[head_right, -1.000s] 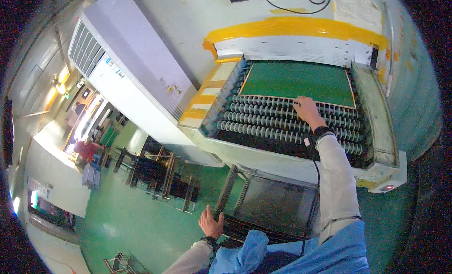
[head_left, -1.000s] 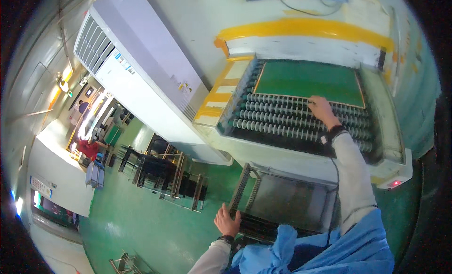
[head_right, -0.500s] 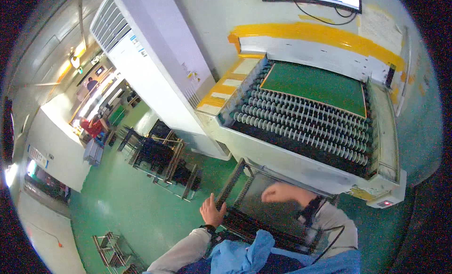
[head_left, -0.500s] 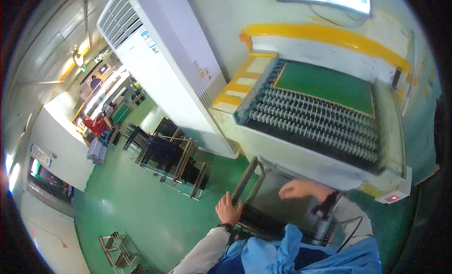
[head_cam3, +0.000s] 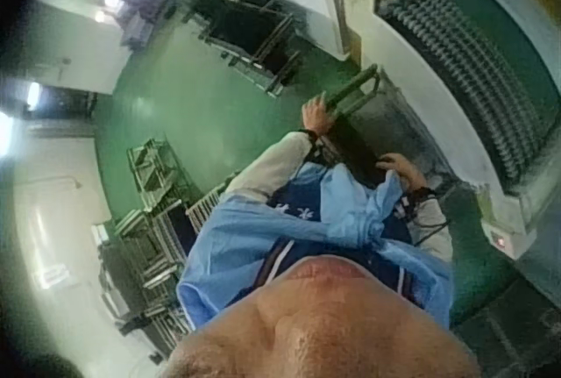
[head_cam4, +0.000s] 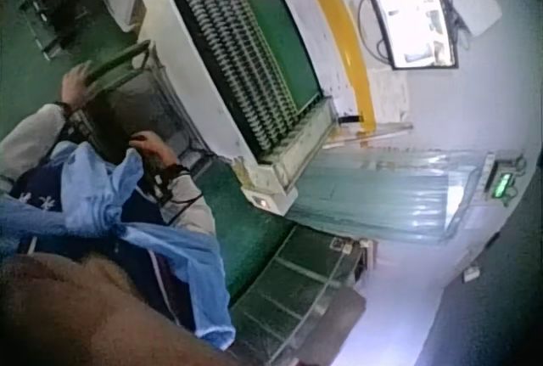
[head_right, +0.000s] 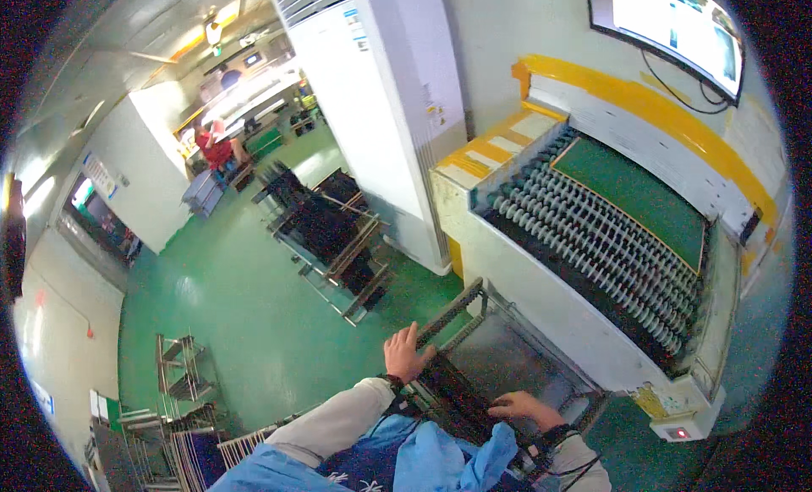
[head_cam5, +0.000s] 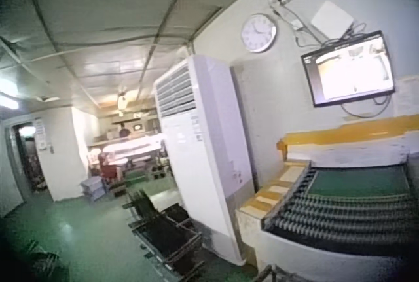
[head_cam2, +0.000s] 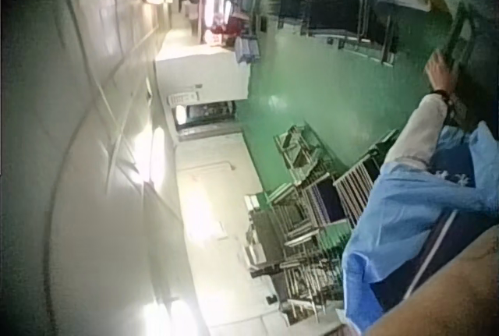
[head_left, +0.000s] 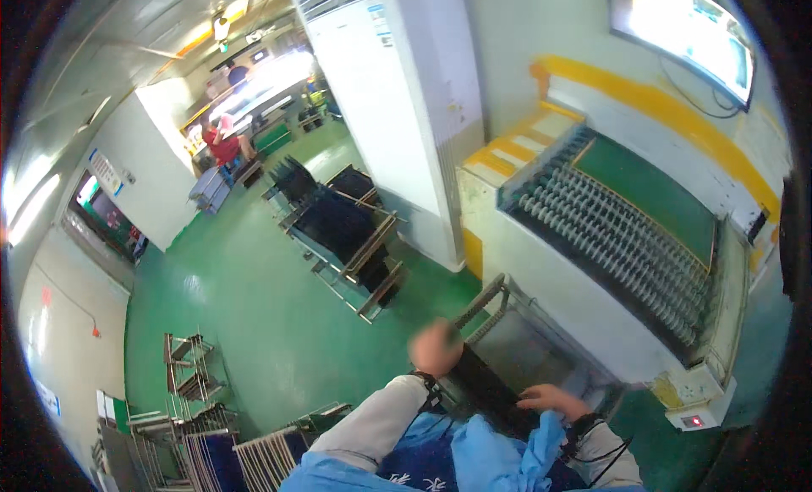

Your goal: Placing processed green circuit boards or material sheets onto a storage rack.

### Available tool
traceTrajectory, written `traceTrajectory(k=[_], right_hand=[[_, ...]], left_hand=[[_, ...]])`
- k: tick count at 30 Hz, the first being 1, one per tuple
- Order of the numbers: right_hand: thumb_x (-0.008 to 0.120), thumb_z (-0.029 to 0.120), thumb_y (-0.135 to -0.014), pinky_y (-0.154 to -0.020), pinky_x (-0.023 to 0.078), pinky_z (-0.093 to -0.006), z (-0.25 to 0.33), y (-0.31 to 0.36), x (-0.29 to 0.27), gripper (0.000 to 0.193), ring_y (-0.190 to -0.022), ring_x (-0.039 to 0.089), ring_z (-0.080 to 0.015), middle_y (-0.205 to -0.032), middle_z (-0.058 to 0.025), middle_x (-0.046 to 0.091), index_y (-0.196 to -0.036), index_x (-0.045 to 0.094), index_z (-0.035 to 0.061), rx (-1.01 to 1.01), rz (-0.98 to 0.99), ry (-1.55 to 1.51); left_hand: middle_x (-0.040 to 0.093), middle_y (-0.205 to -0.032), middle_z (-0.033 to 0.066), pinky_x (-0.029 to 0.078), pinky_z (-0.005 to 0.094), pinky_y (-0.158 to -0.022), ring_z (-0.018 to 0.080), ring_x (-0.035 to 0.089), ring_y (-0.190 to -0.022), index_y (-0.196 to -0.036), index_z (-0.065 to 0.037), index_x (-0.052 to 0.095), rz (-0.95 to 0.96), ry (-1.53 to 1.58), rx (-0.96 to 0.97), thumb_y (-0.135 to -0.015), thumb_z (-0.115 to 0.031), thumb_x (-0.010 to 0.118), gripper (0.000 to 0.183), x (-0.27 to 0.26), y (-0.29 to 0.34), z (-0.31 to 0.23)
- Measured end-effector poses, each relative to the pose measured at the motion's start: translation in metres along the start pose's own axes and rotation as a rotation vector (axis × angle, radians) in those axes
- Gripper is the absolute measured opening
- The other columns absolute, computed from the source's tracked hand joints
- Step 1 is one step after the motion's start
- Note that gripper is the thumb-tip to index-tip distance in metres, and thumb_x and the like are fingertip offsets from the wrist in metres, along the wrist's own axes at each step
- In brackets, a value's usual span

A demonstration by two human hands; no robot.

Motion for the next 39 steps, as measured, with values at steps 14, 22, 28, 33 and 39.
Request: traceTrajectory(k=[14,22,28,33,39], right_hand=[[0.054,0.032,-0.095,-0.091,0.050,-0.0512,0.008,0.002,0.023,0.036,-0.104,0.064,-0.0435,-0.108,-0.0225,0.070,-0.104,0.073,0.0028,-0.048,-0.431,0.281],[0.053,0.031,-0.093,-0.087,0.050,-0.0547,-0.006,-0.015,0.020,0.034,-0.099,0.065,-0.0445,-0.103,-0.0227,0.070,-0.099,0.072,0.0033,-0.055,-0.403,0.400],[0.056,0.032,-0.092,-0.086,0.050,-0.0556,-0.012,-0.028,0.021,0.033,-0.098,0.064,-0.0459,-0.101,-0.0231,0.070,-0.100,0.073,0.0041,-0.036,-0.396,0.426],[0.061,0.032,-0.090,-0.084,0.049,-0.0561,-0.008,-0.030,0.023,0.032,-0.097,0.064,-0.0471,-0.099,-0.0239,0.070,-0.099,0.072,0.0029,0.002,-0.401,0.309],[0.065,0.032,-0.089,-0.084,0.049,-0.0557,-0.025,-0.035,0.027,0.033,-0.096,0.064,-0.0458,-0.097,-0.0264,0.069,-0.092,0.072,0.0003,-0.047,-0.479,0.316]], left_hand=[[0.061,-0.127,0.0123,0.041,0.0445,-0.102,0.0295,0.057,-0.118,-0.145,-0.003,0.049,-0.004,0.054,-0.006,-0.086,-0.048,0.070,0.078,-0.002,0.001,0.000],[0.060,-0.130,0.0137,0.041,0.0450,-0.103,0.0313,0.057,-0.119,-0.147,-0.003,0.047,0.015,0.054,-0.010,-0.086,-0.049,0.069,0.079,-0.001,0.000,0.000],[0.061,-0.130,0.0149,0.041,0.0441,-0.102,0.0319,0.058,-0.117,-0.146,-0.002,0.048,0.000,0.057,-0.003,-0.086,-0.049,0.069,0.079,-0.001,0.000,0.000],[0.061,-0.128,0.0152,0.041,0.0437,-0.101,0.0317,0.058,-0.116,-0.145,-0.001,0.049,-0.032,0.041,0.003,-0.087,-0.049,0.068,0.077,-0.004,0.002,0.001],[0.062,-0.126,0.0154,0.041,0.0436,-0.101,0.0316,0.057,-0.117,-0.146,-0.001,0.047,0.009,0.054,0.001,-0.088,-0.048,0.067,0.077,-0.007,0.001,-0.004]])
Point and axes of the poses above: each hand's wrist, its own y-axis away from the middle knuckle, its own x-axis out of the palm, z = x × y, the point moved 5 cm from there along -y, towards the middle knuckle
